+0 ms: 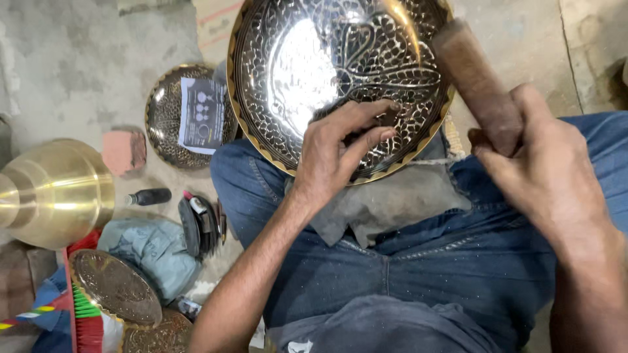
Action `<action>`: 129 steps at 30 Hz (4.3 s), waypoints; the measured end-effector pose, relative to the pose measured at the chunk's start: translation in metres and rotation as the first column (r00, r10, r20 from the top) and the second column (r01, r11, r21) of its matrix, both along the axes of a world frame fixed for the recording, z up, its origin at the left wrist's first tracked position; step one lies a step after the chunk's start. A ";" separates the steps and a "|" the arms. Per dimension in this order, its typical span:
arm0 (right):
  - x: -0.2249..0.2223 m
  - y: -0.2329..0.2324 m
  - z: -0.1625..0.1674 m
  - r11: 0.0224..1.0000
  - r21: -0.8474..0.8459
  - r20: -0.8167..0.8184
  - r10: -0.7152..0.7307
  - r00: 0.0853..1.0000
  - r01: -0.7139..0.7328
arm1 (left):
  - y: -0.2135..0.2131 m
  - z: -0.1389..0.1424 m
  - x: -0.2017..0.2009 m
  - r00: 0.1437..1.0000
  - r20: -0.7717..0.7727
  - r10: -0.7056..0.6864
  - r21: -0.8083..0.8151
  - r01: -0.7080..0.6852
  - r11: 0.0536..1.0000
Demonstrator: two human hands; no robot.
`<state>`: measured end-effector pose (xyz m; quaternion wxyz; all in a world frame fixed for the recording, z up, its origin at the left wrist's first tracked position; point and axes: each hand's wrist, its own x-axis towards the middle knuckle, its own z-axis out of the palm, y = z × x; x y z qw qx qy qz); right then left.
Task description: The person sits on the floor and uses a wooden mallet to hammer a metal plate, creating a decorative pattern. The plate is held steady with the left hand while the right hand repeatedly strikes the surface.
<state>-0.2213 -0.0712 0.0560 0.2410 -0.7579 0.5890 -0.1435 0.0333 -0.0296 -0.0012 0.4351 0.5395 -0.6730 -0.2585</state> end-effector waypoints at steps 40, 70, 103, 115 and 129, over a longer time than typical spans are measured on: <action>-0.004 0.017 -0.002 0.976 -0.167 -0.266 0.090 0.960 -0.138 | -0.002 -0.008 -0.003 0.996 0.087 -0.003 0.023 0.001 1.000; -0.004 0.019 -0.006 0.984 -0.154 -0.097 0.077 0.992 -0.091 | 0.003 -0.001 -0.004 0.991 0.134 0.020 0.017 -0.022 1.000; 0.006 -0.019 0.021 0.935 -0.206 -0.275 0.227 0.934 -0.288 | -0.002 -0.010 0.002 0.996 -0.013 0.092 0.102 -0.090 0.991; 0.006 -0.021 0.021 0.983 -0.023 -0.304 0.167 0.938 -0.183 | -0.001 -0.011 0.004 0.997 -0.020 0.074 0.090 -0.072 0.993; 0.006 -0.014 0.025 0.995 -0.092 0.089 -0.027 0.996 0.036 | 0.000 -0.011 0.003 0.997 -0.066 0.037 0.052 -0.033 0.998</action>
